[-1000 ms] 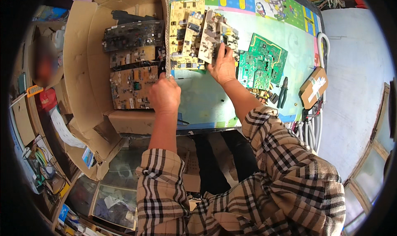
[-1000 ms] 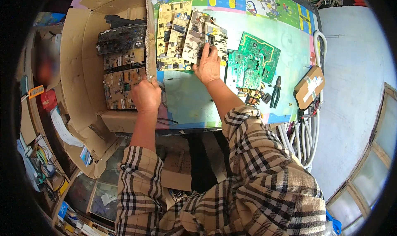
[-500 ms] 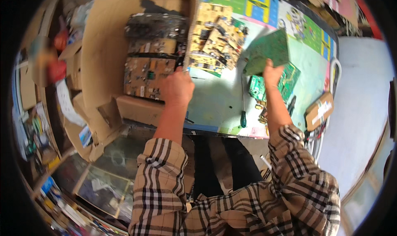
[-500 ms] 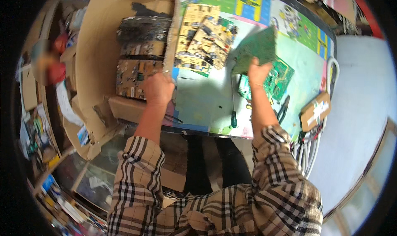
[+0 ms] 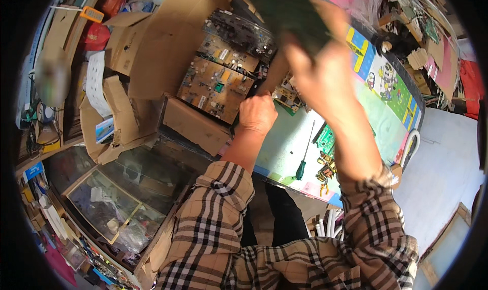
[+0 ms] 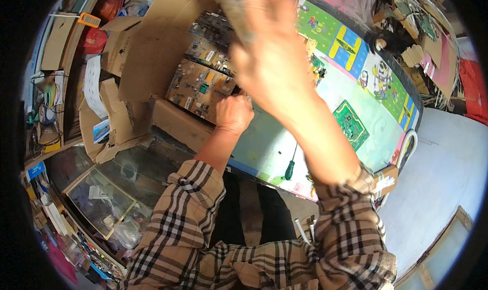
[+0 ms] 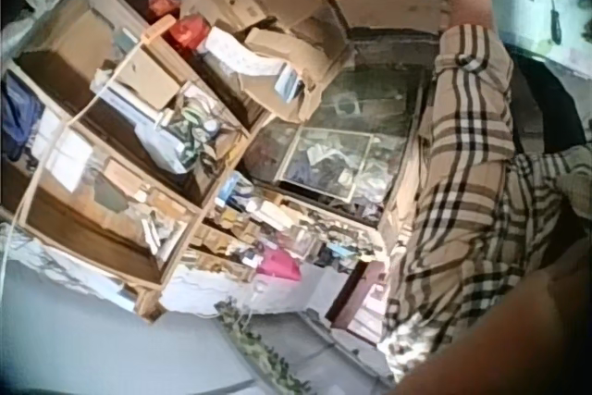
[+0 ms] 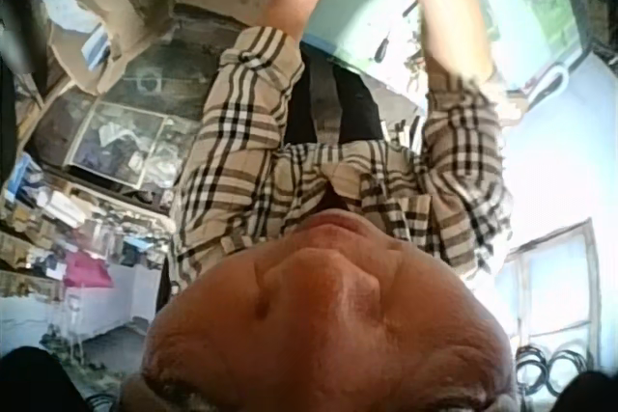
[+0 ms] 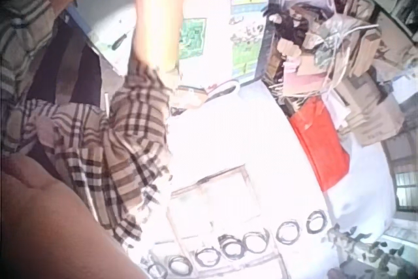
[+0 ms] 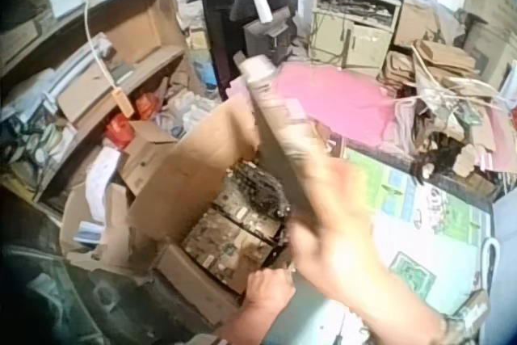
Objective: The person sits on the floor and removes small electronic components from circuit boards using pliers and a screwdriver. They place the removed components into a cardboard box and continue processing multiple boards.
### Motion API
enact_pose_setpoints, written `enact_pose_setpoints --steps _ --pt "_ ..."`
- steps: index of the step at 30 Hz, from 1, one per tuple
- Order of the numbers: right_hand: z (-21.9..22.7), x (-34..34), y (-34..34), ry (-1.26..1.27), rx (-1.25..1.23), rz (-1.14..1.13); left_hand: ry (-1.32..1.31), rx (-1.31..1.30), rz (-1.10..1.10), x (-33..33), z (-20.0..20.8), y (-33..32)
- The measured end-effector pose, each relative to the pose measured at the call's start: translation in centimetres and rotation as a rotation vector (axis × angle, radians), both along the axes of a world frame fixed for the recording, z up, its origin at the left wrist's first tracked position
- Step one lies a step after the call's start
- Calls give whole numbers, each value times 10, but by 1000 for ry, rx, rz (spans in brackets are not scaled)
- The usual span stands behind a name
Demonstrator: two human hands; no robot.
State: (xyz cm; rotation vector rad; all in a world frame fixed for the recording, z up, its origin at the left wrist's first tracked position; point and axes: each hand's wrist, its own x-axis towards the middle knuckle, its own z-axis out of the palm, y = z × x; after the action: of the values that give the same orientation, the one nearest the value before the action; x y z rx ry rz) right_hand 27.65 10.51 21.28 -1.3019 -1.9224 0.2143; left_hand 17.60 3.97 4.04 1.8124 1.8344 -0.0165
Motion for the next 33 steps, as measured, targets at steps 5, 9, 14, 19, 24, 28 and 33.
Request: enact_pose_setpoints --steps 5,9,14,19,24,28,33 --pt "-73 -107 54 -570 -299 -18 -192 -36 64 -3 5 0" --pt "-172 -150 55 -802 -408 -151 -562 198 59 -2 -49 -14" --pt "-203 -167 35 -764 -807 95 -768 156 130 0 -83 -19" --pt "-139 -148 28 -308 -705 235 -1233 -39 376 -10 -120 -27" --pt "-115 -21 6 205 -113 -226 19 -64 -73 -9 14 10" --pt "-205 79 -28 -62 -459 -699 25 7 -49 1 16 7" --pt "-271 58 -54 -298 -754 -604 64 6 -34 12 10 1"
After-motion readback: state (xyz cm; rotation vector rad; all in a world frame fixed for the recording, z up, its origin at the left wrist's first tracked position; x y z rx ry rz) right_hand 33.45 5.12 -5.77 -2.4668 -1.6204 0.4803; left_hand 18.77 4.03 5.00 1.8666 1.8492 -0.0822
